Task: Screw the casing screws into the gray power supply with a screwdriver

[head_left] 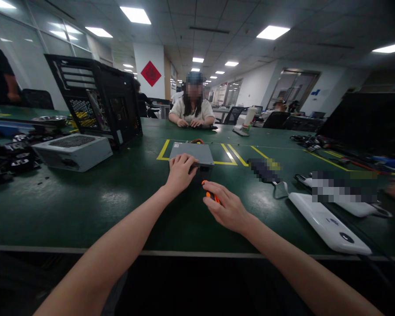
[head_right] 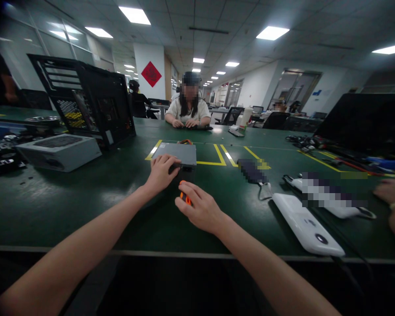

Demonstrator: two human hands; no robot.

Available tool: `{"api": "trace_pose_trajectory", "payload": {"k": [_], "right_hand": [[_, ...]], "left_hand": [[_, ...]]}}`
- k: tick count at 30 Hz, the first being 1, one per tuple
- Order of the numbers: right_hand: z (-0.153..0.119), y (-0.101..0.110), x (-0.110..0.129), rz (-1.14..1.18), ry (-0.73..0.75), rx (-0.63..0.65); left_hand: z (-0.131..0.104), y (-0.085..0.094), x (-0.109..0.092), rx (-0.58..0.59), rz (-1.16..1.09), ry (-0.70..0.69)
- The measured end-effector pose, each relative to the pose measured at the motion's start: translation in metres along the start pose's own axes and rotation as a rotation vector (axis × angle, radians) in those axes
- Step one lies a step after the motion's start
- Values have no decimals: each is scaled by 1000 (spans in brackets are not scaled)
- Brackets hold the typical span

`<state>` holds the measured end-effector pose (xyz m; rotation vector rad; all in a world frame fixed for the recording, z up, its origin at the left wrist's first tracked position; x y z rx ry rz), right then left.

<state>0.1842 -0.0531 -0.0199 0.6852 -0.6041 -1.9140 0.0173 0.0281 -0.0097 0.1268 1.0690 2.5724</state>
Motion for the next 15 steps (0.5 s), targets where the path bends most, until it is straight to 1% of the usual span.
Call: {"api": "trace_pose_trajectory", "payload": {"k": [3, 8, 12, 15], "right_hand": [[0, 0, -1, 11, -46, -16], [1, 0, 1, 2, 10, 14], [0, 0, 0, -8, -37, -14], [0, 0, 1, -71, -9, -18]], "left_hand": [[0, 0, 0, 9, 2, 5], [0, 1, -1, 11, -2, 4], [0, 0, 0, -1, -9, -2], [0, -1, 0, 2, -10, -4]]}}
Point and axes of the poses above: each hand's wrist, its own z-axis towards the middle knuckle, its own y-axis out of the back of the hand, x = y × z, the point moved 2 cm from there along z, towards the middle knuckle, and after that the axes turned 12 degrees about z, right-handed, at the moved point
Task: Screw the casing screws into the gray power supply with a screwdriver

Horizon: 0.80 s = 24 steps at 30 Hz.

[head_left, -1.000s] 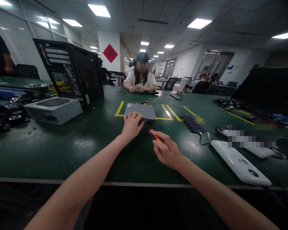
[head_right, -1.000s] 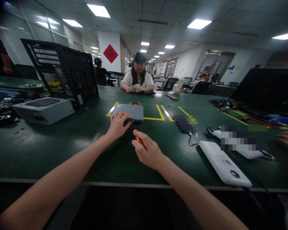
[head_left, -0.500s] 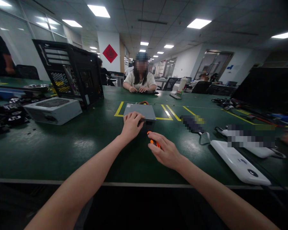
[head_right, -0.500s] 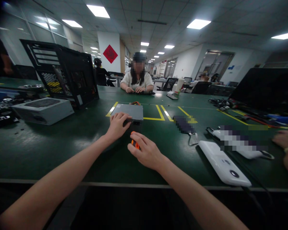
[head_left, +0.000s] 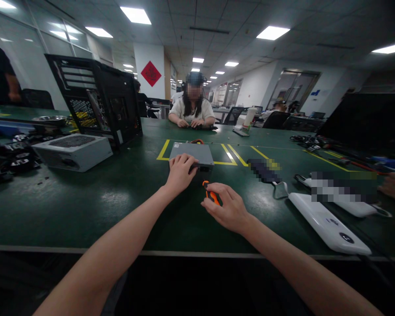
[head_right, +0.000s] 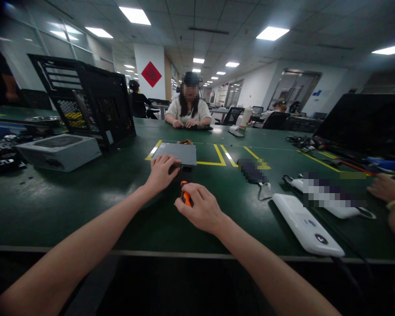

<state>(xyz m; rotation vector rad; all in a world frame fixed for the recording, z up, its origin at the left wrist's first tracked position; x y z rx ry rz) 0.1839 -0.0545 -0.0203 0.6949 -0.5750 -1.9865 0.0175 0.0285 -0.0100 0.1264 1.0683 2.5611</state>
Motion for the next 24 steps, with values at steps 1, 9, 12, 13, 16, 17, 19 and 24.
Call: {"api": "trace_pose_trajectory", "payload": {"k": [1, 9, 12, 13, 16, 17, 19, 24], "right_hand": [[0, 0, 0, 2, 18, -2], [2, 1, 0, -22, -6, -30], [1, 1, 0, 26, 14, -18], [1, 1, 0, 38, 7, -15], [1, 1, 1, 17, 12, 9], [1, 1, 1, 7, 30, 19], [2, 1, 2, 12, 54, 32], [4, 2, 2, 10, 23, 17]], "left_hand": [[0, 0, 0, 2, 0, 1], [0, 0, 1, 4, -3, 5], [1, 1, 0, 0, 3, 5], [1, 1, 0, 2, 4, 5], [1, 1, 0, 11, 6, 11], [0, 1, 0, 12, 6, 14], [0, 1, 0, 11, 6, 18], [0, 1, 0, 15, 4, 14]]}}
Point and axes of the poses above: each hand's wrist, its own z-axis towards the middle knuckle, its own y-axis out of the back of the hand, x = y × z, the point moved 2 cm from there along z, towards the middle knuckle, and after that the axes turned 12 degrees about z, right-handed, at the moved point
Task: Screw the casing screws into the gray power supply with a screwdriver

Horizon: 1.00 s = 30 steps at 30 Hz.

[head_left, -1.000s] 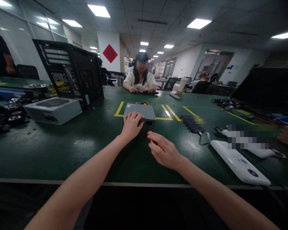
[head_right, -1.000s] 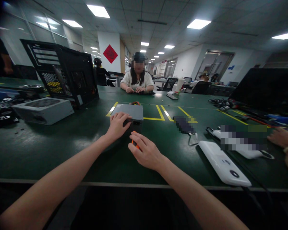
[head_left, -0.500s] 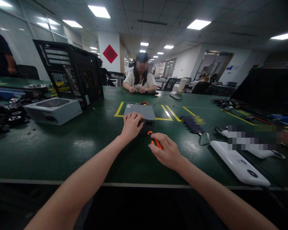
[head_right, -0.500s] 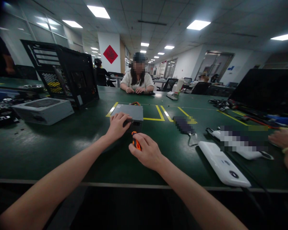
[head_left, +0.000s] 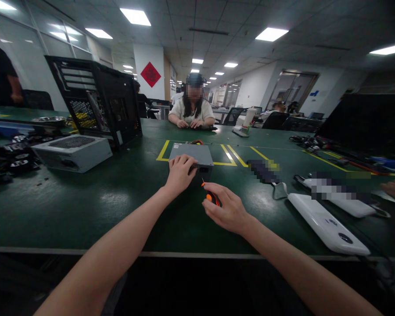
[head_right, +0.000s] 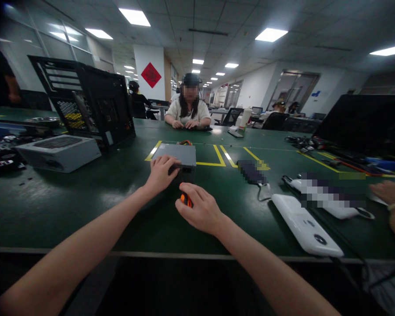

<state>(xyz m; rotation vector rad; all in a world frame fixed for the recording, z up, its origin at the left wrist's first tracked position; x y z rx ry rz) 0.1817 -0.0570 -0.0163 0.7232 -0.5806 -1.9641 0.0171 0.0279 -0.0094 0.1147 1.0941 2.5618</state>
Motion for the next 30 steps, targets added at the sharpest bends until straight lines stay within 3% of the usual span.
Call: {"api": "trace_pose_trajectory", "payload": {"k": [4, 16, 30], "right_hand": [[0, -2, 1, 0, 41, 12], [-2, 0, -3, 23, -49, -79], [-1, 2, -2, -22, -14, -47]], "left_hand": [[0, 0, -1, -3, -1, -3], [1, 0, 0, 4, 1, 2], [1, 0, -1, -6, 3, -4]]}}
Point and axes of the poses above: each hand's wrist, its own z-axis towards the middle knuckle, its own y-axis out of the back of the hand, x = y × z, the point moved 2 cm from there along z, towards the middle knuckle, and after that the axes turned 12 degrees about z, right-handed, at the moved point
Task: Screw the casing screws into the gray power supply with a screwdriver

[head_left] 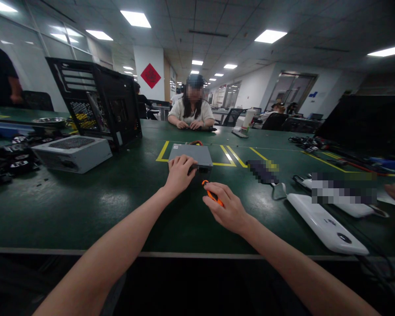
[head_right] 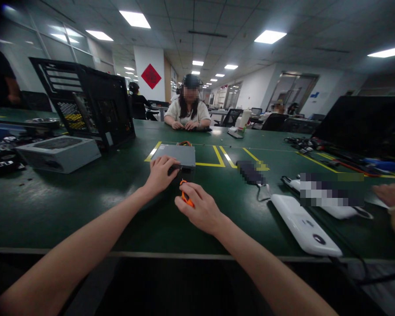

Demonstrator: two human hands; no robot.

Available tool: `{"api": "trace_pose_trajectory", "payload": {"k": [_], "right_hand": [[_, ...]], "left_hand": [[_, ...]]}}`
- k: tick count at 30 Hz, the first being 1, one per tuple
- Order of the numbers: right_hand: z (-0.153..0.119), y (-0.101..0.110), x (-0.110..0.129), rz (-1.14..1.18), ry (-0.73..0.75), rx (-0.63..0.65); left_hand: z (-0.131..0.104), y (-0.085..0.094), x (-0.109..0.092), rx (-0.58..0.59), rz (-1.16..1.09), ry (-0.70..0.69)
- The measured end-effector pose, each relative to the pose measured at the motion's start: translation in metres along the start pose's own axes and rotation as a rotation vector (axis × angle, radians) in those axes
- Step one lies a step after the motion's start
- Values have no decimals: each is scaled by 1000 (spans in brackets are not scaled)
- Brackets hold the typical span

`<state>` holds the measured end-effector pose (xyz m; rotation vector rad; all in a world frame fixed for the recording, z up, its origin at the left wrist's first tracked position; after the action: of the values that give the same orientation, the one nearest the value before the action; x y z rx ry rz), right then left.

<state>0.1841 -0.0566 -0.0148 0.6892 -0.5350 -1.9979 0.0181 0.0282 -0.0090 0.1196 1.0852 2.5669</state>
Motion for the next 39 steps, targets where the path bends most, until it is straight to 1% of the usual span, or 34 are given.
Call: {"api": "trace_pose_trajectory", "payload": {"k": [2, 6, 10, 13, 20, 23, 27, 32, 34, 37, 38, 39], "right_hand": [[0, 0, 0, 23, -7, 2], [0, 1, -1, -45, -44, -9], [-1, 0, 0, -11, 24, 3], [-1, -2, 0, 20, 34, 11], [3, -2, 3, 4, 111, 53], [5, -1, 5, 2, 136, 31], [7, 2, 7, 18, 130, -15], [3, 20, 7, 65, 151, -76], [0, 30, 9, 90, 82, -129], [-6, 47, 15, 159, -132, -279], [-8, 52, 19, 185, -200, -335], [-9, 56, 23, 208, -256, -383]], "left_hand": [[0, 0, 0, 4, -1, 2], [0, 0, 0, 13, 3, 10], [0, 0, 0, 8, 0, 8], [0, 1, 0, 13, -3, 11], [0, 0, -1, -10, 1, 6], [0, 0, -2, -15, 9, 13], [0, 0, -5, -7, 27, 35], [1, 2, -1, 14, -2, 24], [4, 8, 2, 11, -54, -5], [5, 26, 9, -16, -94, -53], [4, 32, 10, 21, -85, -100], [1, 35, 11, 91, -67, -179]]}}
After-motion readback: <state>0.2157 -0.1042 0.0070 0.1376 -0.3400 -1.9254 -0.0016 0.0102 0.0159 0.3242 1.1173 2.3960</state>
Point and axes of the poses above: each hand's wrist, its own z-axis towards the middle knuckle, its own y-axis out of the back of the hand, x = y × z, the point moved 2 cm from there along z, towards the middle knuckle, and after that the axes turned 12 degrees about z, right-handed, at the moved point
